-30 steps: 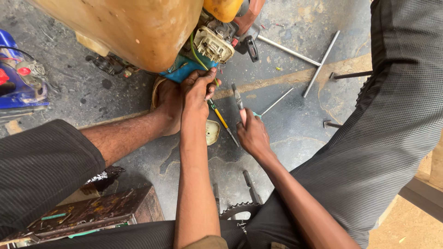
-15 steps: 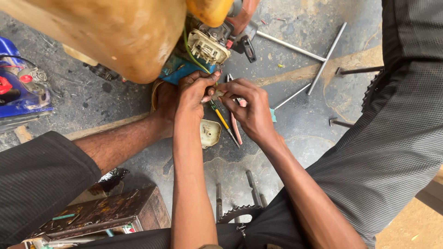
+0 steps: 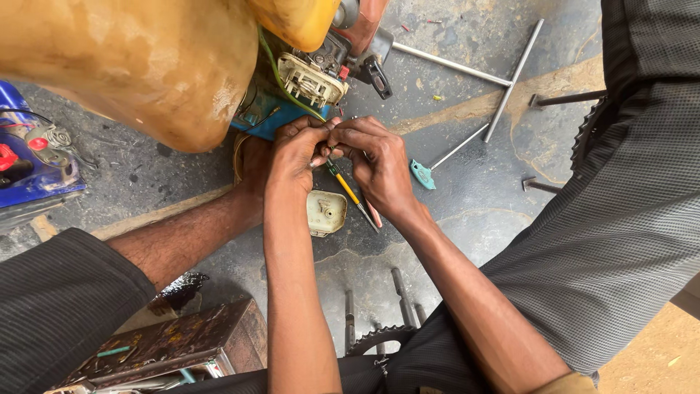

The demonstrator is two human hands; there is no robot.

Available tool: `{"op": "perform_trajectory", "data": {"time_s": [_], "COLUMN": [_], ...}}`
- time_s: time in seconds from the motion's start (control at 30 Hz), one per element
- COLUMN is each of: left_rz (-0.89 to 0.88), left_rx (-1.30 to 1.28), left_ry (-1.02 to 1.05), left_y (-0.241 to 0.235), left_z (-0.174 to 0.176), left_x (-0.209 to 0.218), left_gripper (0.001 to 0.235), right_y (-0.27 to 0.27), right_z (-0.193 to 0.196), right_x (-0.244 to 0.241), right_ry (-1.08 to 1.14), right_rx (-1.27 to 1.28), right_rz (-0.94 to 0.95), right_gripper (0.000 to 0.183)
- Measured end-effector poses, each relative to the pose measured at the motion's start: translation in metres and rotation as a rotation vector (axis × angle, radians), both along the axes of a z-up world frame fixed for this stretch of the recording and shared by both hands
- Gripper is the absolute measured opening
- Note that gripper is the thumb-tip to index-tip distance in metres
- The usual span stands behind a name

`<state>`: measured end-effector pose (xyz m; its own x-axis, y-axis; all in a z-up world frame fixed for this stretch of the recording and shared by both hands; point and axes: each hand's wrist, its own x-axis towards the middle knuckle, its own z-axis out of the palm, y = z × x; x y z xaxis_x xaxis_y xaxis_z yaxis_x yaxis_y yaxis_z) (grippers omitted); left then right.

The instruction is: The person works on the engine of a small machine, using pliers to pull and adjust fuel lines and wires around the carburetor area.

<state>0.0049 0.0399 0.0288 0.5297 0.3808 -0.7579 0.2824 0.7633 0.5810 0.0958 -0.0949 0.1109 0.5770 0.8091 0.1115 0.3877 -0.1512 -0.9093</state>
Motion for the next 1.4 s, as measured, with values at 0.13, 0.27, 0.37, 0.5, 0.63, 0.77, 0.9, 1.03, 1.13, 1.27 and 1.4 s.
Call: {"op": "perform_trajectory", "data": {"time_s": [0.13,0.27,0.37,0.5,0.63,0.77,0.9,1.03,1.13,1.27,1.4], "left_rz": [0.010,-0.011,-0.019,0.001,0.054,0.073,0.045,0.122,-0.050,-0.026,0.049], "left_rx": [0.005,-0.022,-0.021,-0.035,-0.016,-0.086,-0.010,0.302,0.374,0.477,0.503], "left_ry": [0.034,-0.029,-0.042,-0.025,0.007,0.040,0.044,-0.051,-0.391,-0.332,-0.182], "left_y": [0.001,0.003,0.003,0.004,0.004,0.004,0.002,0.004,0.011,0.014,0.004], "left_z": [-0.001,-0.003,-0.004,0.000,0.005,0.005,0.006,0.008,0.005,-0.005,-0.007], "left_x": [-0.002,-0.005,-0.006,-0.006,-0.007,-0.005,-0.003,-0.002,-0.010,-0.016,-0.011], "left_gripper": [0.002,0.004,0.005,0.003,0.008,0.009,0.015,0.021,0.025,0.022,0.025], "right_y": [0.005,0.007,0.007,0.006,0.002,0.001,0.001,-0.002,0.005,0.030,0.032], "right_z": [-0.003,-0.002,-0.002,0.000,-0.001,-0.018,-0.050,-0.082,-0.103,-0.122,-0.117], "right_x": [-0.004,-0.008,-0.008,-0.006,-0.007,-0.005,0.001,0.006,0.004,0.002,0.001], "right_ry": [0.031,0.070,0.089,0.079,0.127,0.223,0.721,0.831,0.925,1.070,1.287], "right_rx": [0.026,0.025,0.031,0.042,-0.016,0.013,0.113,0.157,0.217,0.342,0.463], "right_rz": [-0.056,-0.103,-0.111,-0.067,-0.053,-0.086,-0.178,-0.235,-0.312,-0.335,-0.456], "right_gripper": [0.032,0.028,0.025,0.015,0.017,0.018,0.017,0.018,0.019,0.024,0.026]}}
